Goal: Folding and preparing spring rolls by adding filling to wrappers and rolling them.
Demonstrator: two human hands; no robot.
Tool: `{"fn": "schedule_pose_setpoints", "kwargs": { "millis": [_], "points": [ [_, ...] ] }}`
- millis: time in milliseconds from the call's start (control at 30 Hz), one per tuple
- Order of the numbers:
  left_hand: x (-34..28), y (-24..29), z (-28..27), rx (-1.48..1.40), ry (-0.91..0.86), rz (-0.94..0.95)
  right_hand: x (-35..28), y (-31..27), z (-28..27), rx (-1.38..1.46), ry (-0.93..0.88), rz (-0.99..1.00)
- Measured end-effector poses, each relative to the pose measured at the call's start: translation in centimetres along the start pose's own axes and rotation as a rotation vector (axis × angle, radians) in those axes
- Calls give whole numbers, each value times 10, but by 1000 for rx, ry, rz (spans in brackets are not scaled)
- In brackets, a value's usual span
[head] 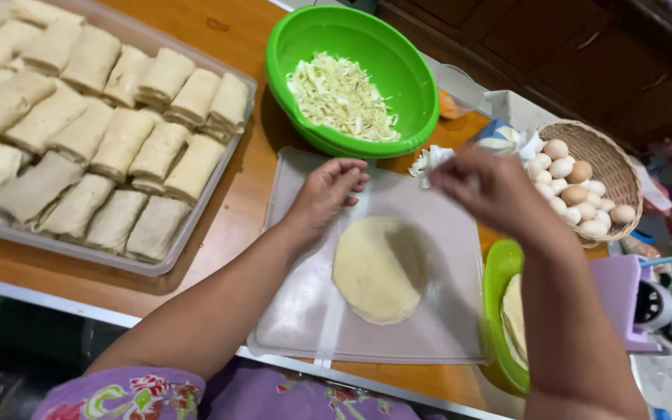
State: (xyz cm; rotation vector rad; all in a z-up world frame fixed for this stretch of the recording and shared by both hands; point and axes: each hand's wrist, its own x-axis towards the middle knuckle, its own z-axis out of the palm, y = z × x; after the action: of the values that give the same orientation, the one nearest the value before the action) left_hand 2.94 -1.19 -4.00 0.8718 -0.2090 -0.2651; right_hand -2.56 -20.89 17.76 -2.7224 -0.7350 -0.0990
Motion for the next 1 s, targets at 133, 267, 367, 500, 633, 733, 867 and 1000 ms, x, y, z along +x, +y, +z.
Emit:
{"fn": "schedule_pose_setpoints", "kwargs": {
  "millis": [133, 267, 367, 500, 633, 733, 867, 1000],
  "points": [
    [4, -13, -1, 14, -26, 24, 90, 16, 21, -44, 0, -38],
    [15, -23, -5, 17, -19, 64, 160, 25, 54, -85, -97, 48],
    [15, -22, -5, 35, -8, 72, 197, 32, 75, -162, -86, 23],
    [17, -22, -4, 33, 22, 64, 226, 29, 94, -233, -52, 97],
    [16, -20, -2, 39, 24, 56, 254, 70, 116, -327, -144, 212],
    [16, -20, -2, 48, 19, 49, 273, 103, 135, -395, -229, 235],
    [18, -24, -4, 44, 6, 54, 260, 64, 123, -381, -470, 370],
    [13, -18, -2, 51, 5, 49, 264, 87, 134, -325, -445, 327]
  ]
}}
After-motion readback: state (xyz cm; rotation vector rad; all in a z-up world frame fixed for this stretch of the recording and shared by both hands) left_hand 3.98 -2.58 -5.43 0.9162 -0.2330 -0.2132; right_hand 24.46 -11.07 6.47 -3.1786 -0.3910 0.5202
